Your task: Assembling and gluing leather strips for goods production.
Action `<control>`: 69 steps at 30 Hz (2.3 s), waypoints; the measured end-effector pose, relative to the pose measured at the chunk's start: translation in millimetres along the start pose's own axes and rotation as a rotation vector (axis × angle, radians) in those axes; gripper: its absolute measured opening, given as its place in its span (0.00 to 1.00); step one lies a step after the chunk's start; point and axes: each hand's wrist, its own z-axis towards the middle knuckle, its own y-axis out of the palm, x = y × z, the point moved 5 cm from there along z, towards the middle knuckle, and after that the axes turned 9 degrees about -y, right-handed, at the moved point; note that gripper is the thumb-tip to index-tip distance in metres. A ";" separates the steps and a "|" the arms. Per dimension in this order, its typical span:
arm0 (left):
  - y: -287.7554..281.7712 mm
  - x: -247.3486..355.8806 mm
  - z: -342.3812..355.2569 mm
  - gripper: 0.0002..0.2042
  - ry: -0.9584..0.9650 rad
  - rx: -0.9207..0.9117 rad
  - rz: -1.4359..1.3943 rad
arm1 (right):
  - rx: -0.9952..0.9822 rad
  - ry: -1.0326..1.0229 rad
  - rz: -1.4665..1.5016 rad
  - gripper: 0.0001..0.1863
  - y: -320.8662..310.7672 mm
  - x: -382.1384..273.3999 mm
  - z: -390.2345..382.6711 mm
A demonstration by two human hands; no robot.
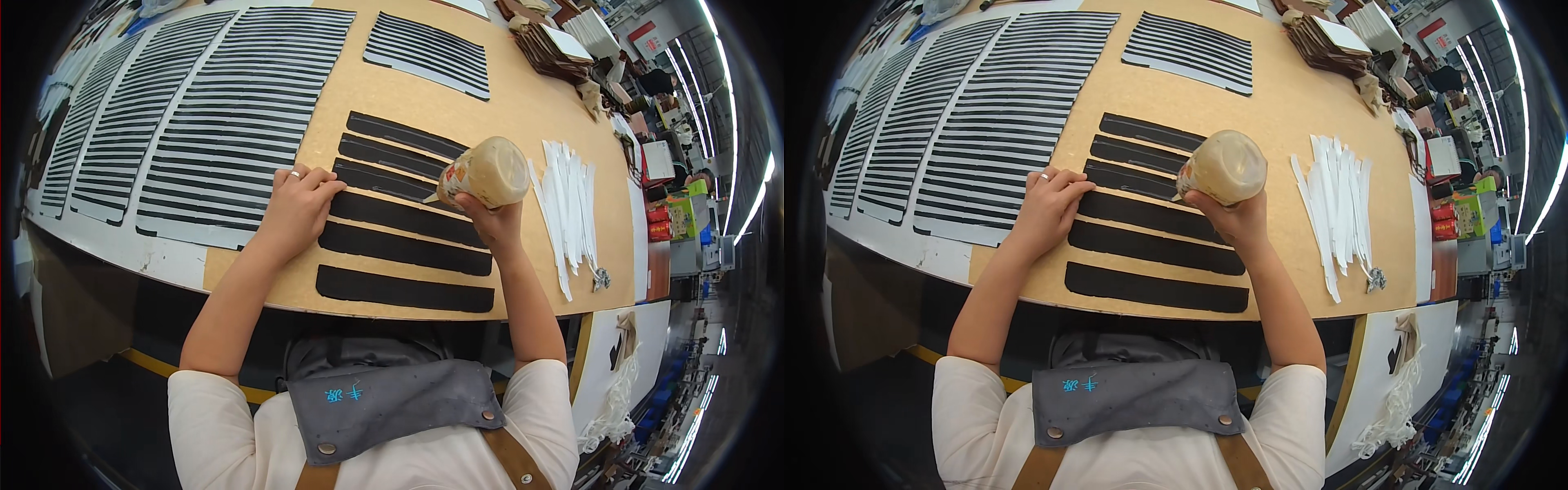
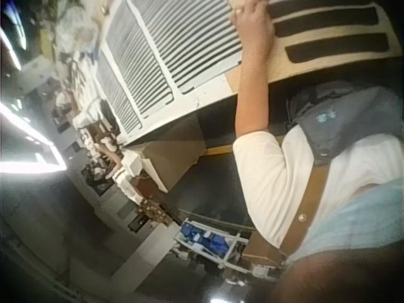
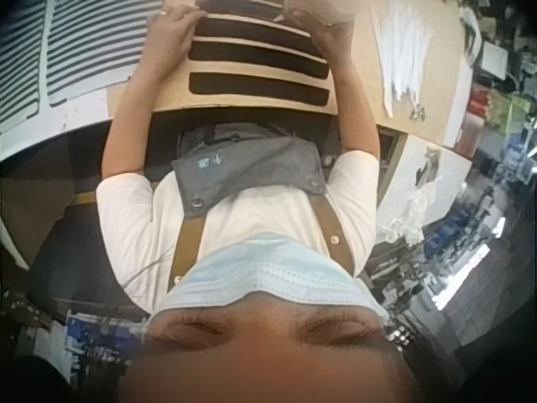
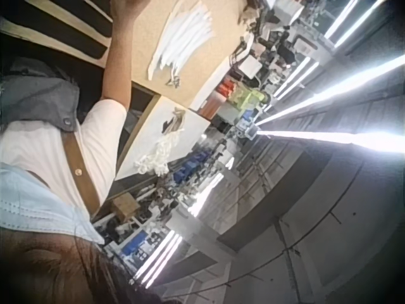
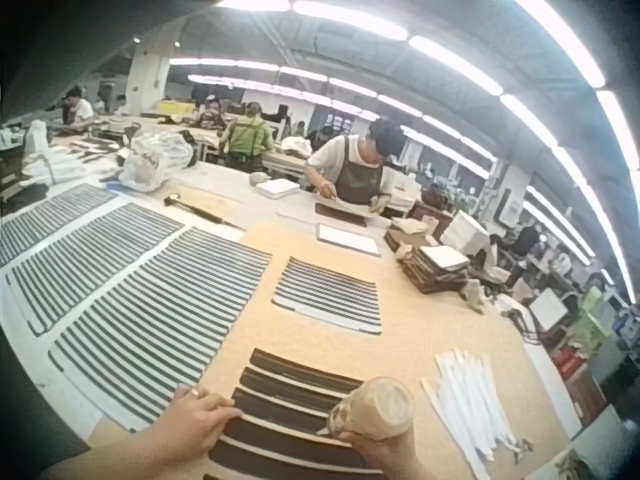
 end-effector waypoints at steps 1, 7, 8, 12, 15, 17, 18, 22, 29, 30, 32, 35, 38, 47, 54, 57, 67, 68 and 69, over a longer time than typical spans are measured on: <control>0.3 -0.2 0.0 0.10 -0.001 0.000 0.000 | 0.014 0.010 0.008 0.33 -6.2 -0.5 -3.2; -0.3 1.1 0.4 0.11 -0.010 -0.009 0.004 | 0.081 0.034 -0.050 0.31 -43.2 -0.3 -22.0; -0.9 2.1 0.4 0.11 -0.010 -0.009 0.010 | 0.096 0.052 -0.045 0.31 -49.8 1.1 -25.4; -2.1 6.3 1.3 0.11 0.002 0.014 0.039 | 0.200 0.087 -0.001 0.29 -63.2 8.4 -33.2; -3.0 6.2 0.6 0.10 0.003 0.021 0.049 | 0.207 0.146 0.192 0.27 -48.0 7.5 -22.9; -2.4 5.8 1.3 0.10 0.012 0.016 0.046 | 0.288 0.234 0.262 0.28 -30.5 8.0 -14.6; -2.9 5.2 0.7 0.10 0.011 0.016 0.047 | 0.324 0.279 0.300 0.29 -20.8 7.5 -9.8; -16.5 9.5 -4.3 0.10 0.004 0.045 0.029 | 0.296 0.299 0.532 0.32 18.9 4.3 11.7; -24.2 10.3 -40.2 0.08 -0.026 -0.002 -0.053 | -0.047 0.175 0.375 0.30 90.9 -3.6 23.0; -23.0 9.4 -42.4 0.08 -0.022 0.010 -0.059 | -0.088 0.152 0.332 0.29 98.3 -3.7 22.5; -20.5 10.2 -45.2 0.09 -0.011 0.033 -0.071 | -0.129 0.054 0.275 0.31 107.9 -8.6 24.3; -16.2 9.3 -47.5 0.10 -0.019 0.032 -0.042 | -0.227 -0.085 0.088 0.33 117.5 -4.4 24.1; -13.0 9.4 -46.9 0.10 -0.015 0.021 -0.031 | -0.260 -0.105 -0.053 0.35 112.9 -0.8 22.5; -14.2 11.6 -48.1 0.11 -0.025 -0.002 0.000 | -0.168 0.032 -0.019 0.40 67.3 -7.5 8.9; -12.4 13.9 -46.9 0.11 0.001 0.014 0.063 | -0.072 0.032 -0.106 0.36 13.0 -4.3 -13.4; -12.7 15.8 -46.4 0.11 -0.004 0.001 0.074 | -0.058 0.054 -0.079 0.35 -3.5 -12.0 -20.2; -15.3 21.4 -44.0 0.10 -0.006 0.004 0.102 | 0.076 0.062 -0.126 0.33 -69.5 -10.7 -51.0; -15.7 21.7 -44.4 0.10 -0.008 0.004 0.109 | 0.091 0.066 -0.140 0.33 -75.8 -10.5 -54.0; -14.8 22.1 -43.8 0.10 -0.014 -0.003 0.105 | 0.105 0.071 -0.160 0.33 -83.1 -11.1 -56.9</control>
